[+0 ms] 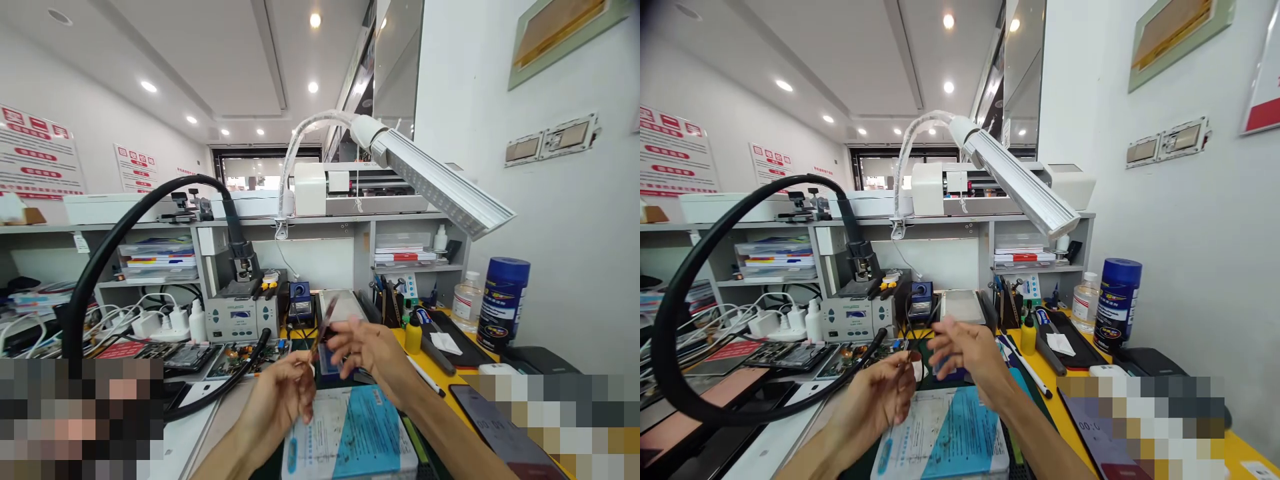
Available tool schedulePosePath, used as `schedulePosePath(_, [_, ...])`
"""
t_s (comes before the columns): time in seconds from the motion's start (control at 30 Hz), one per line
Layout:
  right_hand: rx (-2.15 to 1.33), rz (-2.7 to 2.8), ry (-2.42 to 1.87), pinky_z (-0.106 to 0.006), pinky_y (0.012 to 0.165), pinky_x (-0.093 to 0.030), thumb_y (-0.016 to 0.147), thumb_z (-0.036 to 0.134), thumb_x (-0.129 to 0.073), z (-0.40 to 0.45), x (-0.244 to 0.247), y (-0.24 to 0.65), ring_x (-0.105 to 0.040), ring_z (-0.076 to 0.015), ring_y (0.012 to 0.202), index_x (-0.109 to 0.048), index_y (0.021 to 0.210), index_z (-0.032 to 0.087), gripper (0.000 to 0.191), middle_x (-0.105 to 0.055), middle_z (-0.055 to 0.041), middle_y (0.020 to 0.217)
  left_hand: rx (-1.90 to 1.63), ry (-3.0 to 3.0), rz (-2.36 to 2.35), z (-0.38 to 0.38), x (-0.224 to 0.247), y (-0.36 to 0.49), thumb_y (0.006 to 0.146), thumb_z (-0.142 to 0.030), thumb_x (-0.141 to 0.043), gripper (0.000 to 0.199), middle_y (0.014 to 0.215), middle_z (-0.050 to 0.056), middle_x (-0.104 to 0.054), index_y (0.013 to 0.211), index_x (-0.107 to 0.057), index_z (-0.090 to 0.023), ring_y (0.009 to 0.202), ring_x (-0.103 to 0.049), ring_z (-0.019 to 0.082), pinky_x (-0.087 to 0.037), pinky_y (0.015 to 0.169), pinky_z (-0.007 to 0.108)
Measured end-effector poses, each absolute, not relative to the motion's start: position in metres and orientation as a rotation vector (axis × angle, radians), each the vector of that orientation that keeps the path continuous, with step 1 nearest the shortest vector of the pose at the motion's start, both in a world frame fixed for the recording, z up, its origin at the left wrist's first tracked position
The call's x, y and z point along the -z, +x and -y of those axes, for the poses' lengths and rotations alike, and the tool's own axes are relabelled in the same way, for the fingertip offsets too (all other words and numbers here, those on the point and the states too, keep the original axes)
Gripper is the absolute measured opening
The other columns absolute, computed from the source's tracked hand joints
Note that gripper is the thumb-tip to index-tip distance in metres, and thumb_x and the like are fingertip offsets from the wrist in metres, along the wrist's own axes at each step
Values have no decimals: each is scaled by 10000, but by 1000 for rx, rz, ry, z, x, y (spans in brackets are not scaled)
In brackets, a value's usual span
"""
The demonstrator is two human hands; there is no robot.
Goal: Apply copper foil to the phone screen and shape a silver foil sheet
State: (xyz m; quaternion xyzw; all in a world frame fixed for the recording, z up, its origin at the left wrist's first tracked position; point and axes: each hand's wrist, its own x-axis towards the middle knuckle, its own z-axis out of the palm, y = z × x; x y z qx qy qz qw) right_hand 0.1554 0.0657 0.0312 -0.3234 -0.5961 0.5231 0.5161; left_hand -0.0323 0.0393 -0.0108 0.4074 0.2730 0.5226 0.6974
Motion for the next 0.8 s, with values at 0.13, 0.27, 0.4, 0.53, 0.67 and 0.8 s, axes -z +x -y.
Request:
schedulePosePath(0.13, [-1286, 1406, -755, -269, 611, -570, 804, 487, -762, -66, -30, 153, -682, -199, 822, -731, 984, 148, 385, -722, -90, 927, -989, 810, -534, -34, 12, -26, 746, -306, -661, 206, 613, -70, -328, 864, -635, -138, 456, -327, 67, -311, 379, 152])
schedulePosePath(0.27, [-1262, 1465, -758, -291, 606, -540, 832, 493, -722, -67, -29, 156, -633, -161, 627, -697, 709, 136, 378, -684, -42, 707, -893, 837, -542, -31, 9, -23, 785, -379, -628, 337, 653, 8, -493, 930, -689, -82, 513, -492, 123, -436, 437, 226])
schedulePosePath(0.4, [-1117, 1538, -843, -282, 564, -491, 799, 450, -753, -70, -30, 165, -604, -157, 528, -712, 649, 153, 335, -664, -11, 586, -1048, 969, -585, -33, -2, -35, 914, -486, -528, 443, 960, 136, -688, 1016, -725, -102, 876, -651, 249, -534, 805, 384])
schedulePosePath(0.53, [-1080, 1632, -870, -289, 537, -492, 782, 423, -758, -68, -32, 165, -610, -176, 509, -722, 646, 168, 291, -654, -4, 547, -1211, 1177, -740, -36, -1, -44, 863, -391, -715, 277, 848, 74, -709, 904, -750, -119, 797, -622, 198, -480, 767, 296])
schedulePosePath(0.67, [-1076, 1668, -841, -276, 533, -488, 784, 405, -752, -63, -35, 161, -595, -163, 523, -715, 678, 173, 258, -642, 11, 581, -1287, 1355, -864, -36, 5, -41, 836, -378, -755, 271, 678, 10, -653, 719, -730, -135, 641, -537, 141, -400, 627, 244])
schedulePosePath(0.8, [-1063, 1683, -821, -270, 550, -468, 823, 422, -717, -62, -35, 163, -582, -156, 542, -673, 648, 173, 307, -615, 14, 583, -1292, 1469, -897, -34, 6, -39, 835, -384, -748, 325, 601, 5, -607, 634, -717, -130, 591, -500, 137, -385, 587, 249])
